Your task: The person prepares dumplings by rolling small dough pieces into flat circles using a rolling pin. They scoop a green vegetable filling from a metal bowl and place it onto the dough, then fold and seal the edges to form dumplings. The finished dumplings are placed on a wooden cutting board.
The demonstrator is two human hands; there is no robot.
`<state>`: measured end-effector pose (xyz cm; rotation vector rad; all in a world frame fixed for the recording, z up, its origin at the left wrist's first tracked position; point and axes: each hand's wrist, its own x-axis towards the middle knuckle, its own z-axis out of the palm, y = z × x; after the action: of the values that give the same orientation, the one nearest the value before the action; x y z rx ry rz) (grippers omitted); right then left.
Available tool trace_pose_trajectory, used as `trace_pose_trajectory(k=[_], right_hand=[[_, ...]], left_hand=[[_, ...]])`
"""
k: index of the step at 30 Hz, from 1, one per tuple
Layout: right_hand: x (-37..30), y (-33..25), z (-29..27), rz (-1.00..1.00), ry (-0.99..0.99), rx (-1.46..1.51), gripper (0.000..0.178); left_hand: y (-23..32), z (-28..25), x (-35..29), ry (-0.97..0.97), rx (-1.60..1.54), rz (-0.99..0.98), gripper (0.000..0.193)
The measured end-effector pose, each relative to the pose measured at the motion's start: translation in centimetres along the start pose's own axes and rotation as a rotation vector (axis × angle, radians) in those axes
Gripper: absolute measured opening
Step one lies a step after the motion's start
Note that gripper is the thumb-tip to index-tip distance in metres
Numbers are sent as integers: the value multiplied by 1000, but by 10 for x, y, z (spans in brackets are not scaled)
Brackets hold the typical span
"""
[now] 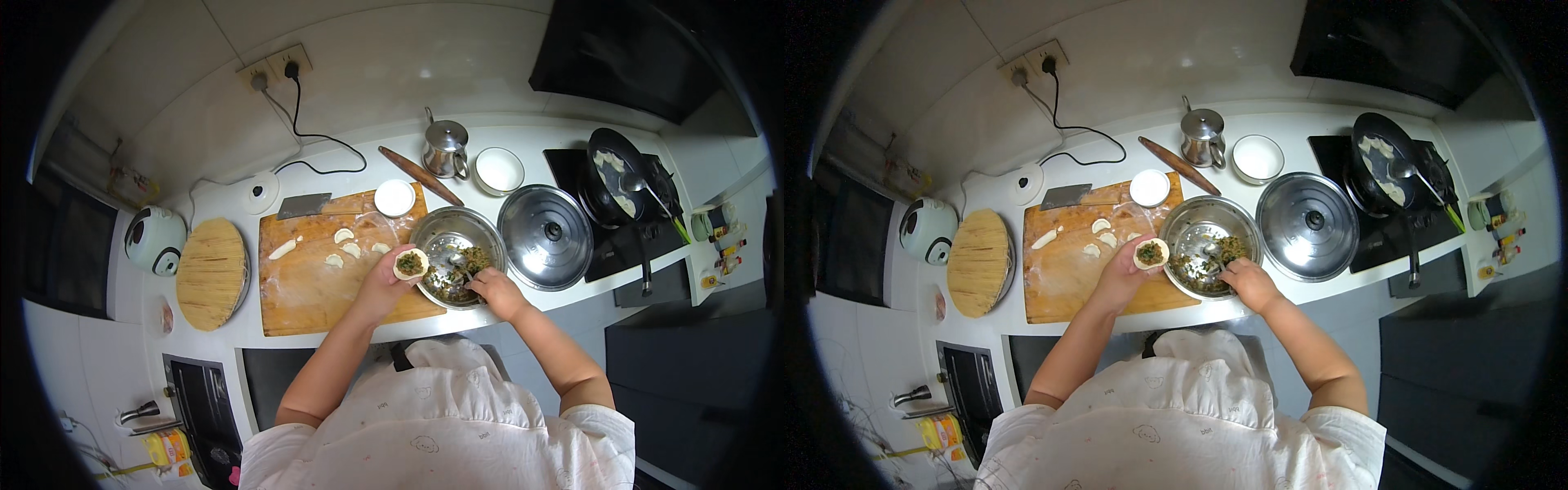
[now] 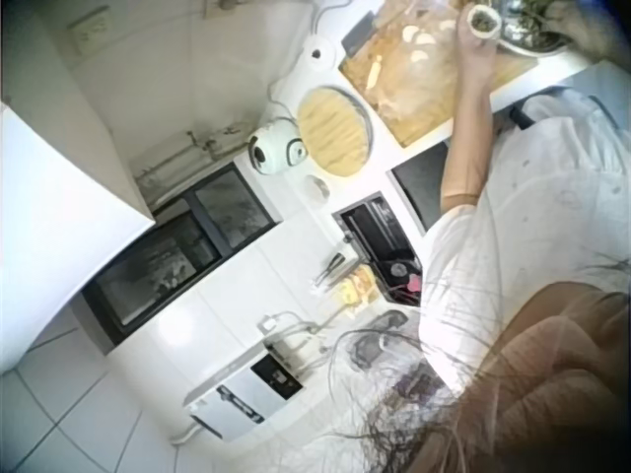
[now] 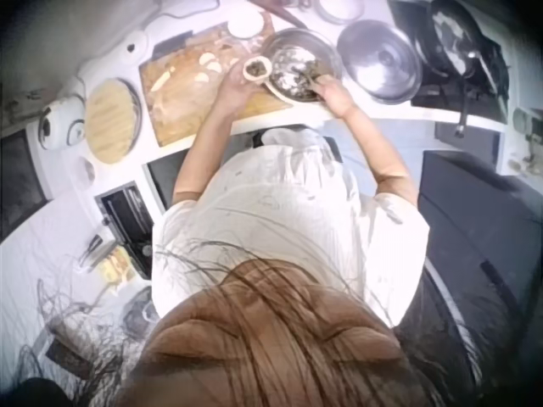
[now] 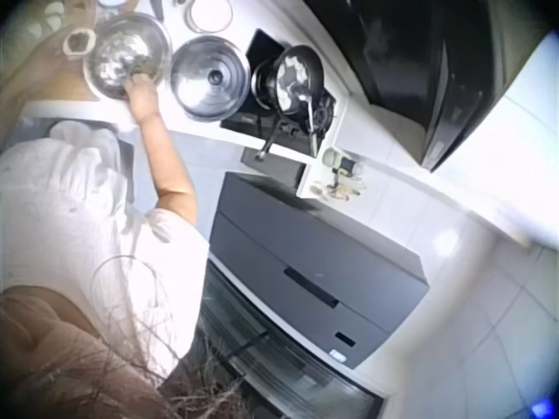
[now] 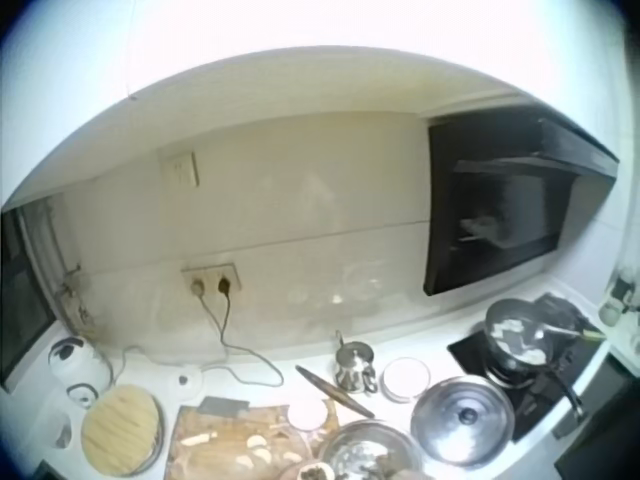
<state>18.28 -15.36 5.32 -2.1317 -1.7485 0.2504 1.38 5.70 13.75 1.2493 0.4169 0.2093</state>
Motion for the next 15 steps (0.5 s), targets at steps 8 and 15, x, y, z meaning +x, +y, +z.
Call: trace_pose_trajectory(k=[8,15], right_hand=[[-2,-3,4,14,-20,-65,25],[0,-10,5,54,-50,-142,30]], left_hand=[[31,-16,-19,-98,51,-93,44],[41,-30,-26,-117,32,-53,42]])
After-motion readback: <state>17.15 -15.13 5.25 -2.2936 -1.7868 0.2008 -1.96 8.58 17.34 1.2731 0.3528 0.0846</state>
